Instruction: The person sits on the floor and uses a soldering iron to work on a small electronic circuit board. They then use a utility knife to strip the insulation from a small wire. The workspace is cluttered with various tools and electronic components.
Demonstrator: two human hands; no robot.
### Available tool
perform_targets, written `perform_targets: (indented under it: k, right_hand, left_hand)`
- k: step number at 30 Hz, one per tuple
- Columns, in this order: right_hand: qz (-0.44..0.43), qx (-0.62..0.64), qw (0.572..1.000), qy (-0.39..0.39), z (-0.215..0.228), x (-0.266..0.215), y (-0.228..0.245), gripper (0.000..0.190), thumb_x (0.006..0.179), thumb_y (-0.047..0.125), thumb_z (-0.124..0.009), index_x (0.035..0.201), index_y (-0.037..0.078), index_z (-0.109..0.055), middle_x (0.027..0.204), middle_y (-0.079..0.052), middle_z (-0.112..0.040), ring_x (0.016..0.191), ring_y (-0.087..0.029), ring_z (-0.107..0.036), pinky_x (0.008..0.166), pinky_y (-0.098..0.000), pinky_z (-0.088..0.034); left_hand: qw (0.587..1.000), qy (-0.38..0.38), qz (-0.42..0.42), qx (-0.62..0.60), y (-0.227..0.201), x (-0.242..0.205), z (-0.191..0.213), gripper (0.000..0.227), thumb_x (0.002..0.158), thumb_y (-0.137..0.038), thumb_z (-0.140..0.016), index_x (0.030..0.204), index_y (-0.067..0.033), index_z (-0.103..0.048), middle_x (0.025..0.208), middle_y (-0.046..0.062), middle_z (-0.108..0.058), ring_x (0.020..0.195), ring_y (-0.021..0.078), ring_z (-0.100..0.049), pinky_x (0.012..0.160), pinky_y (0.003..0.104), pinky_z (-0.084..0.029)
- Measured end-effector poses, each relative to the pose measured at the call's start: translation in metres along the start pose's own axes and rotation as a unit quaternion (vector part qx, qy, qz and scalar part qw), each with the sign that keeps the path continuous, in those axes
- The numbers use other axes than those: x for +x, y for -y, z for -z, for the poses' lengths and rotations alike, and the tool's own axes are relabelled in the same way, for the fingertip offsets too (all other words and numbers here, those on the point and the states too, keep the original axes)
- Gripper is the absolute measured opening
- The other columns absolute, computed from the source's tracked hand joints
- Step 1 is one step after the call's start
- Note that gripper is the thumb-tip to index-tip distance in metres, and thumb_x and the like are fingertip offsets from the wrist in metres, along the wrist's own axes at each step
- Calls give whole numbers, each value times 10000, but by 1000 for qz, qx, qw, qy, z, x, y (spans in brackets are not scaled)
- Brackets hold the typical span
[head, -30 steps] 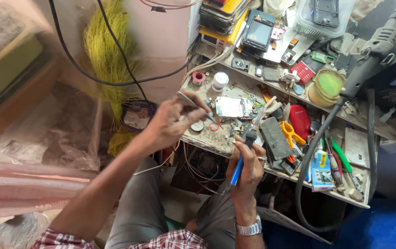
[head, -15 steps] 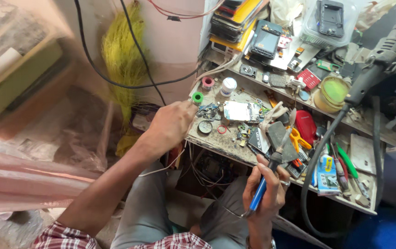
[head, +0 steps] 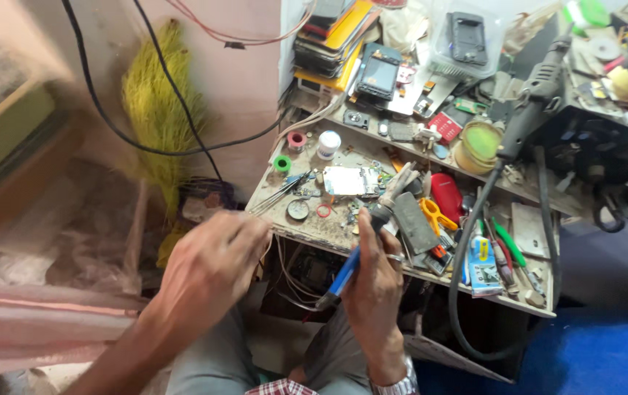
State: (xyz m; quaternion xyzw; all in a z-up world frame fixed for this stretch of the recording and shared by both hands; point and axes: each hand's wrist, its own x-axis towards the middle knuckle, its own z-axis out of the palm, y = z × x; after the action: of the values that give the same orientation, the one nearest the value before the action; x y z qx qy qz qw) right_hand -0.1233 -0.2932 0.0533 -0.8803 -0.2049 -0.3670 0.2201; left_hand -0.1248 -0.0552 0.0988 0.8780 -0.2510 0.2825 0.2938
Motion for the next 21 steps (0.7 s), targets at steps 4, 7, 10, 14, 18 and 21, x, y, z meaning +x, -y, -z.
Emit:
perform_targets:
  k: [4,7,10,14,18,21]
  right_hand:
    - [-3,-5,1000,7,-8,18,11,529,978,-52,-567,1493,-48,-448,1274,-224,-700,1067,-333,-715,1082,-468,-484]
    - [-15,16,1000,14,-8,27,22,506,982,-37,-590,1479,-33,-496,1152,-191,-735,1020,-342,-719,1031,-456,-519]
    - [-2,31,999,7,-7,26,37,533,940,-54,-575,1469,-12,-518,1139,-176,-754,1026,-374,-714,971,-444,-540]
    - [-12,29,999,30,-14,24,61,513,944,-12,-636,1448,-5,-543,1090,-175,-754,954,-362,-727,848,-424,-562]
    - [-13,57,996,66,-12,21,88,546,904,-11,-635,1436,-57,-521,1086,-206,-742,918,-380,-713,787,-427,-570]
    - [17,64,996,64,-9,25,108,612,830,-3,-633,1426,-68,-512,1121,-229,-741,931,-377,-720,779,-420,-573]
  left_hand:
    - [980,41,-37,-191,-24,-42,10,205,896,-170,-789,1058,-102,-683,950,62,-719,868,229,-745,727,338,-619]
    - [884,272,-115,-361,-27,-64,1,250,968,-162,-772,1182,-68,-683,1043,114,-724,969,281,-742,807,368,-608]
    - [851,361,45,-379,-41,-75,-19,470,884,-195,-802,1271,7,-628,953,169,-710,858,329,-723,705,411,-579]
    - [867,244,252,-353,-39,-71,-26,542,951,-176,-679,1430,-9,-486,1062,225,-692,944,350,-730,846,399,-553]
    - [948,-114,82,-285,-28,-71,-35,540,956,-84,-659,1438,58,-462,1369,226,-576,1215,355,-614,1016,412,-494]
    - [944,-180,103,-256,-15,-68,-37,380,985,-61,-663,1359,-24,-607,1330,152,-628,1187,280,-658,1014,361,-545]
